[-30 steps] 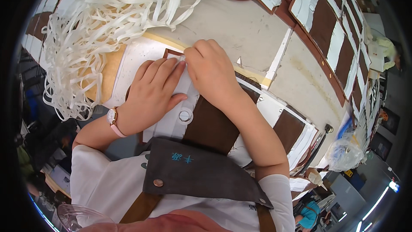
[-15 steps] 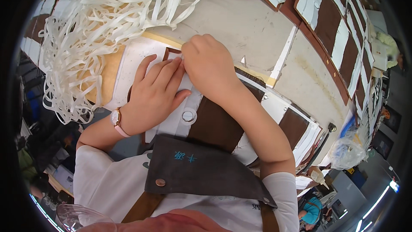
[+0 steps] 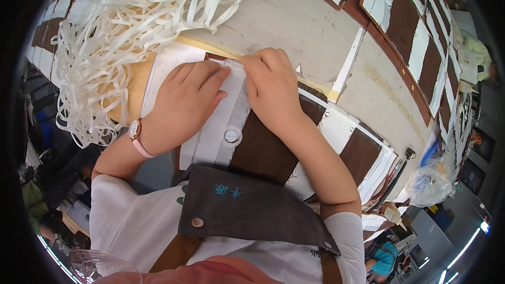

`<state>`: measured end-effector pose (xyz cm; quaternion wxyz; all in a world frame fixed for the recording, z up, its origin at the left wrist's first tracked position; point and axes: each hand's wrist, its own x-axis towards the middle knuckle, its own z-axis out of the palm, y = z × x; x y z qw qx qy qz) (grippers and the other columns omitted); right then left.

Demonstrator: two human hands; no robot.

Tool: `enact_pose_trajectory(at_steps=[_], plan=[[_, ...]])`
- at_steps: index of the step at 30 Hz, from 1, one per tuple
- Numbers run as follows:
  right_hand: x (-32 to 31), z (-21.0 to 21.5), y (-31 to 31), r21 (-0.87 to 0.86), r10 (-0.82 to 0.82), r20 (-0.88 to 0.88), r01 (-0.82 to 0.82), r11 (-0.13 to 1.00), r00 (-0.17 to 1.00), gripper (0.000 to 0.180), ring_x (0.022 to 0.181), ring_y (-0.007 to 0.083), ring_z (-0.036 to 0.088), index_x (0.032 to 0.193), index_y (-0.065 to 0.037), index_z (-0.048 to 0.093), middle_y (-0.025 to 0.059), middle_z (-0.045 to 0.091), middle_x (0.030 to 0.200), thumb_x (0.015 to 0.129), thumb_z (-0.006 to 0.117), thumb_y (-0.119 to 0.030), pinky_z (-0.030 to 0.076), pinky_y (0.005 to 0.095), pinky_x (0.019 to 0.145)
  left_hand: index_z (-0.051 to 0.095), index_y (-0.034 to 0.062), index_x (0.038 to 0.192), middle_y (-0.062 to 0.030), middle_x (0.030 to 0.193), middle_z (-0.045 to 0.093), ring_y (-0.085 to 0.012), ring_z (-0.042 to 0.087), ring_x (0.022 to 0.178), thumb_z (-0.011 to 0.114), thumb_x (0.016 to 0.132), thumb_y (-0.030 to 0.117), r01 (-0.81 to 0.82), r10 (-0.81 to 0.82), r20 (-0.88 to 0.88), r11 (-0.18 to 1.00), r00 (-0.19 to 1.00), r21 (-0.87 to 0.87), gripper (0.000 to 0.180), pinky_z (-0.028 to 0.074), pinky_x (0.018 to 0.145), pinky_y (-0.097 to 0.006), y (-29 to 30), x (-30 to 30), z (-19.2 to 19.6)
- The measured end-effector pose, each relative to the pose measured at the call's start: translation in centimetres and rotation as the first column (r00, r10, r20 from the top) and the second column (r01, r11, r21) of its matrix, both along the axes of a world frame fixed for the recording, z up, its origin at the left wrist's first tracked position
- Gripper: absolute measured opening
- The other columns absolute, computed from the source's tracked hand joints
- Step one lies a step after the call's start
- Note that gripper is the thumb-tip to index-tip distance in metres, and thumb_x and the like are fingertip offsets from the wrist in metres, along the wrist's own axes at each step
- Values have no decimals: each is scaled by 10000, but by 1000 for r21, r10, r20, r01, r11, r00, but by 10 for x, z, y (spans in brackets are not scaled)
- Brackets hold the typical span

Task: The person assembles a brown and white handbag by hand. They use a red utility knife to trim excess material and white straps, then fold and tuck the edges of the bag's lining to secure the structure. The process involves precise cutting and manual folding of the bag components.

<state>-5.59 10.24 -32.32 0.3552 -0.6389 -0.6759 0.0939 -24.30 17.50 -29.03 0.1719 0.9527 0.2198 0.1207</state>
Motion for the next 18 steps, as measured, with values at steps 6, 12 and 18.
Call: enact_pose_trajectory(at_steps=[6, 12, 18], plan=[[2, -1, 4, 58, 67, 40, -69, 996, 997, 329, 833, 292, 534, 1000, -25, 671, 89, 555, 890, 685, 642, 65, 469, 388, 722, 570, -4, 1158, -130, 1076, 588, -307, 598, 985, 692, 817, 77, -70, 76, 75, 994, 994, -80, 372, 492, 859, -401, 7, 1, -8], [-1, -1, 2, 54, 93, 173, -103, 993, 981, 290, 827, 258, 524, 964, -29, 676, 67, 521, 864, 680, 631, 7, 470, 358, 734, 546, 13, 1218, -140, 1054, 587, -324, 604, 950, 657, 842, 48, -115, 135, 74, 967, 988, -229, 393, 495, 836, -404, 16, 5, -4], [-2, -1, 1, 61, 79, 178, -91, 994, 981, 273, 825, 244, 521, 951, -26, 676, 60, 518, 862, 683, 632, -2, 467, 351, 733, 591, 70, 1221, -121, 1041, 592, -317, 610, 915, 646, 856, 51, -66, 83, 73, 973, 994, -220, 370, 504, 799, -397, 24, 4, -4]])
